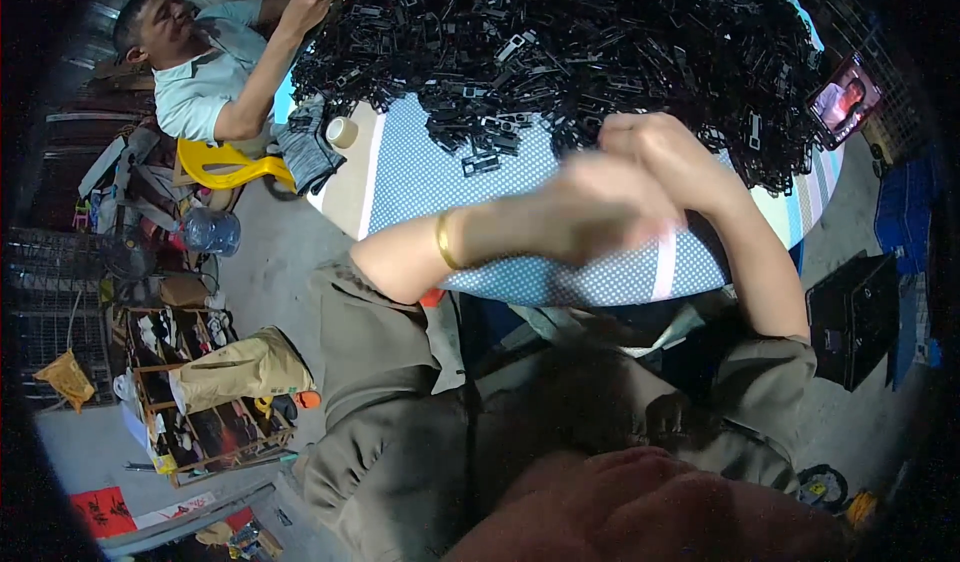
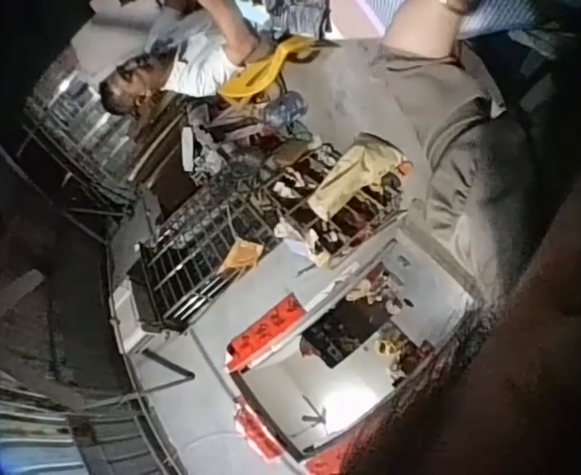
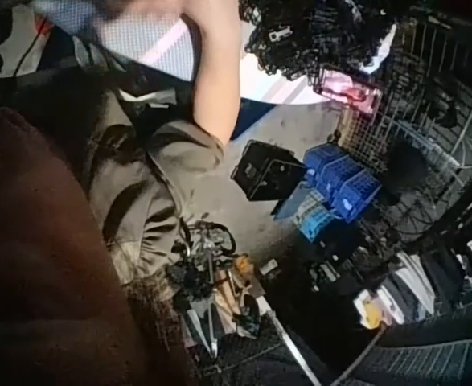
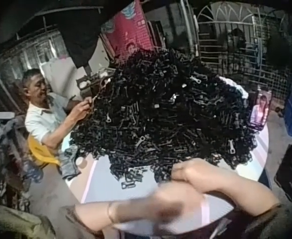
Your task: Picking and sorting small black plastic components from a pile on a work surface.
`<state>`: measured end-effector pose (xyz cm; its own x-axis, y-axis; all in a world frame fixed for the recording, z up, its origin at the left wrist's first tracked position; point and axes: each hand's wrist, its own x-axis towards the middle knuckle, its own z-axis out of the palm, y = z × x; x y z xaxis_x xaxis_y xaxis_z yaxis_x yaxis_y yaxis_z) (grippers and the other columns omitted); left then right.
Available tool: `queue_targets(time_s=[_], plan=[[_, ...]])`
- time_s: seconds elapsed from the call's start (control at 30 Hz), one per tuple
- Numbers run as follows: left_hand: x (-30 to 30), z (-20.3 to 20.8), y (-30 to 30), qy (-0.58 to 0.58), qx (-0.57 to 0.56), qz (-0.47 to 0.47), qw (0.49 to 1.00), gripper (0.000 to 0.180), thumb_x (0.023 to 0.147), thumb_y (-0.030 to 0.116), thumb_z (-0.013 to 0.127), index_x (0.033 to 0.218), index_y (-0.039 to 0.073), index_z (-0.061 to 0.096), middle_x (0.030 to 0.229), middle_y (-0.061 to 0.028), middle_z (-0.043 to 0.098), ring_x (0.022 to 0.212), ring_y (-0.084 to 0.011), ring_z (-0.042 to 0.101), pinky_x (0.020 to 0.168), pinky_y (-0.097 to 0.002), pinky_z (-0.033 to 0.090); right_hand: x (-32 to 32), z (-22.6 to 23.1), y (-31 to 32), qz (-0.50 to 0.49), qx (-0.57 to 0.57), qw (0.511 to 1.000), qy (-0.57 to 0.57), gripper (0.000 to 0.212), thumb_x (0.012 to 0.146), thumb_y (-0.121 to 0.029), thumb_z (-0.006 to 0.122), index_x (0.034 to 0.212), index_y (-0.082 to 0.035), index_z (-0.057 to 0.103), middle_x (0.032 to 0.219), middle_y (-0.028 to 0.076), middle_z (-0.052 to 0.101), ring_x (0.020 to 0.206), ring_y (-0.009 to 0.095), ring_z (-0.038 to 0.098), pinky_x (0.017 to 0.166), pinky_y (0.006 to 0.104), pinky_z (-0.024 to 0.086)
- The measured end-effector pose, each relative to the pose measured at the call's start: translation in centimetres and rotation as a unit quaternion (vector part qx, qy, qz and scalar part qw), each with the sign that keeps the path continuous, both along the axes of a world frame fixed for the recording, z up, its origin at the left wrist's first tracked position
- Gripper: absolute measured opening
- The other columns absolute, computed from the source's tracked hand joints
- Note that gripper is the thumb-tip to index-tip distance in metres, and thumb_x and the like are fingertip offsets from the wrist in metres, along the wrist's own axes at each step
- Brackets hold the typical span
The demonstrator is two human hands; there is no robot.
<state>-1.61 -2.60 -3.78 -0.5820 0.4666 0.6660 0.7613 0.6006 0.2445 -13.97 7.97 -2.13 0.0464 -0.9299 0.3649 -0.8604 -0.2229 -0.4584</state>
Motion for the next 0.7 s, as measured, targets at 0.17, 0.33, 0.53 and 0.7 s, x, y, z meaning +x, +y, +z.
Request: queue_targets(time_s=[0.17, 0.33, 0.53, 0.7], plan=[[-3.7, 3.6, -8.1, 0.067, 0.132, 0.397, 0.906, 0.012, 0.077, 0.007, 0.058, 0.088, 0.004, 0.064, 0.076, -0.009, 0.062, 0.065, -0.019, 0.059, 0.059, -0.0266, 0.047, 0.4, 0.6, -0.1, 0.018, 0.083, 0.996, -0.021, 0.027, 0.063, -0.021, 0.073, 0.065, -0.002, 0.053, 0.061, 0.009, 0.052, 0.054, 0.024, 0.052, 0.051, 0.0331, 0.042], [-7.9, 3.9, -12.0, 0.153, -0.124, 0.432, 0.88, 0.022, 0.074, 0.007, 0.058, 0.095, 0.008, 0.063, 0.09, -0.0087, 0.058, 0.083, -0.0249, 0.054, 0.067, -0.0316, 0.047, 1.0, 0.7, -0.1, 0.035, 0.087, 0.994, -0.047, 0.025, 0.06, -0.015, 0.072, 0.071, -0.003, 0.053, 0.07, 0.011, 0.056, 0.068, 0.029, 0.056, 0.06, 0.0377, 0.043], [-10.2, 4.0, -13.0, 0.103, -0.328, 0.473, 0.811, 0.007, 0.068, 0.01, 0.054, 0.068, 0.005, 0.059, 0.08, -0.0092, 0.056, 0.082, -0.026, 0.051, 0.065, -0.0351, 0.047, -0.5, 0.2, -0.6, 0.007, -0.009, 0.998, -0.067, 0.027, 0.064, -0.007, 0.069, 0.087, -0.001, 0.057, 0.076, 0.008, 0.056, 0.069, 0.021, 0.056, 0.062, 0.0313, 0.047], [-7.4, 5.3, -9.3, 0.04, -0.119, 0.45, 0.884, 0.021, 0.074, 0.012, 0.063, 0.091, 0.003, 0.056, 0.088, -0.0137, 0.059, 0.074, -0.0313, 0.057, 0.069, -0.0337, 0.048, -2.5, -0.2, -0.6, -0.086, -0.174, 0.978, -0.073, 0.029, 0.069, -0.004, 0.066, 0.097, -0.003, 0.06, 0.086, 0.007, 0.055, 0.072, 0.016, 0.056, 0.062, 0.0239, 0.048]])
